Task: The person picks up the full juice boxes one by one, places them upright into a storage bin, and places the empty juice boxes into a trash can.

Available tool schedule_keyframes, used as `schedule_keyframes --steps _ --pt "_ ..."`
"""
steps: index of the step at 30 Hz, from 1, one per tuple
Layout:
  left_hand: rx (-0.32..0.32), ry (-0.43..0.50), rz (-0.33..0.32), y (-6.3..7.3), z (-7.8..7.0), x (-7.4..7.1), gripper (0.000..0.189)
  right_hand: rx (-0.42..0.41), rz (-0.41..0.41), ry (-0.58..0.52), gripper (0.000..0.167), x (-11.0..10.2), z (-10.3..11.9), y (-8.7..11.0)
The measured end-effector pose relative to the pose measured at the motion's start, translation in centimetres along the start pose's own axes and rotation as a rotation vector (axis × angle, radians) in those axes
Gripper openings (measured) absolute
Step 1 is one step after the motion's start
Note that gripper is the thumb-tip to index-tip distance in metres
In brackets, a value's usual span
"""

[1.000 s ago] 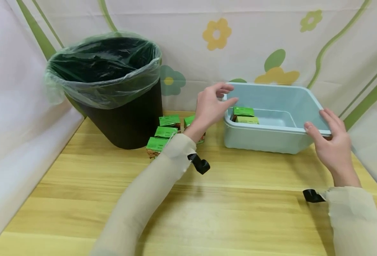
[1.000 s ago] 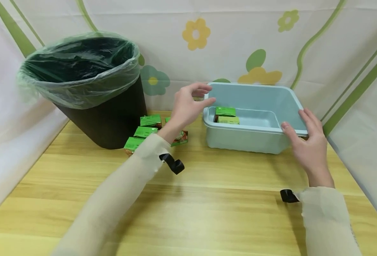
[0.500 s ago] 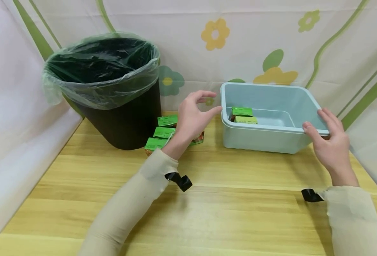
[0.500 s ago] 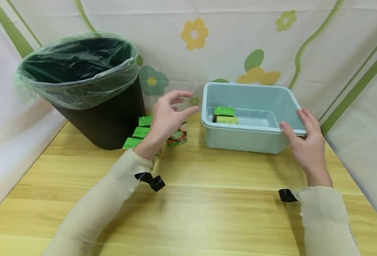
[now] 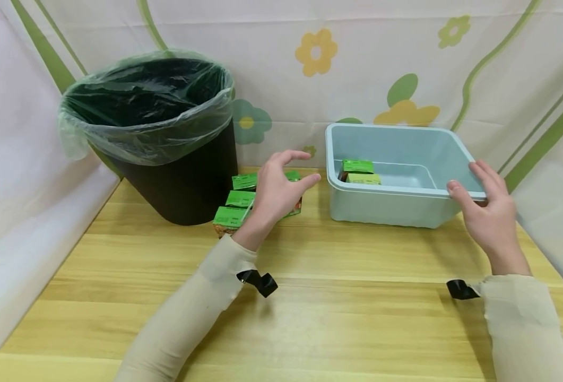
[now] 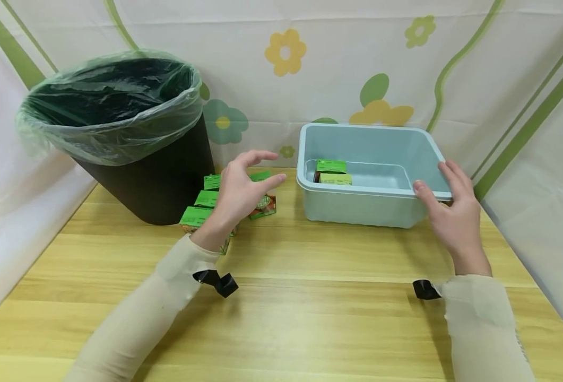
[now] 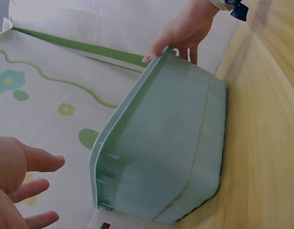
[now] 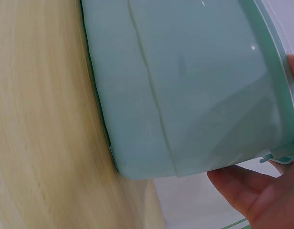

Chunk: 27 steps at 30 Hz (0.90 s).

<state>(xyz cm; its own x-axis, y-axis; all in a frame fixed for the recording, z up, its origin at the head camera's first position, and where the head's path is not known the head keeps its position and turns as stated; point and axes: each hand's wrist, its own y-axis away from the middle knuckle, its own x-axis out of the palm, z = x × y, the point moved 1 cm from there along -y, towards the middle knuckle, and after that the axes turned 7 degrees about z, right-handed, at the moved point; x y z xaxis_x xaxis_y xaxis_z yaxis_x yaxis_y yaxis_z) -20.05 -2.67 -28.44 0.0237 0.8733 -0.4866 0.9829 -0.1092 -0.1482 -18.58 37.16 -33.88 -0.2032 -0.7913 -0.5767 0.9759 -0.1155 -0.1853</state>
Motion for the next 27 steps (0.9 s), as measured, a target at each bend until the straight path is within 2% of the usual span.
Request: schedule_keyframes --steps 9,16,27 --pt "-0.047 -0.042 0.018 0.0 0.5 0.1 0.044 -0.003 0.003 0.013 0.071 0.1 0.0 0.1" --pt "-0.073 -0.033 0.034 0.1 0.9 0.1 0.046 -0.009 -0.003 0.006 0.071 0.1 0.0 0.0" --pt "-0.061 -0.024 0.022 0.3 2.1 0.6 0.039 -0.011 -0.009 -0.006 0.070 0.1 0.0 0.0"
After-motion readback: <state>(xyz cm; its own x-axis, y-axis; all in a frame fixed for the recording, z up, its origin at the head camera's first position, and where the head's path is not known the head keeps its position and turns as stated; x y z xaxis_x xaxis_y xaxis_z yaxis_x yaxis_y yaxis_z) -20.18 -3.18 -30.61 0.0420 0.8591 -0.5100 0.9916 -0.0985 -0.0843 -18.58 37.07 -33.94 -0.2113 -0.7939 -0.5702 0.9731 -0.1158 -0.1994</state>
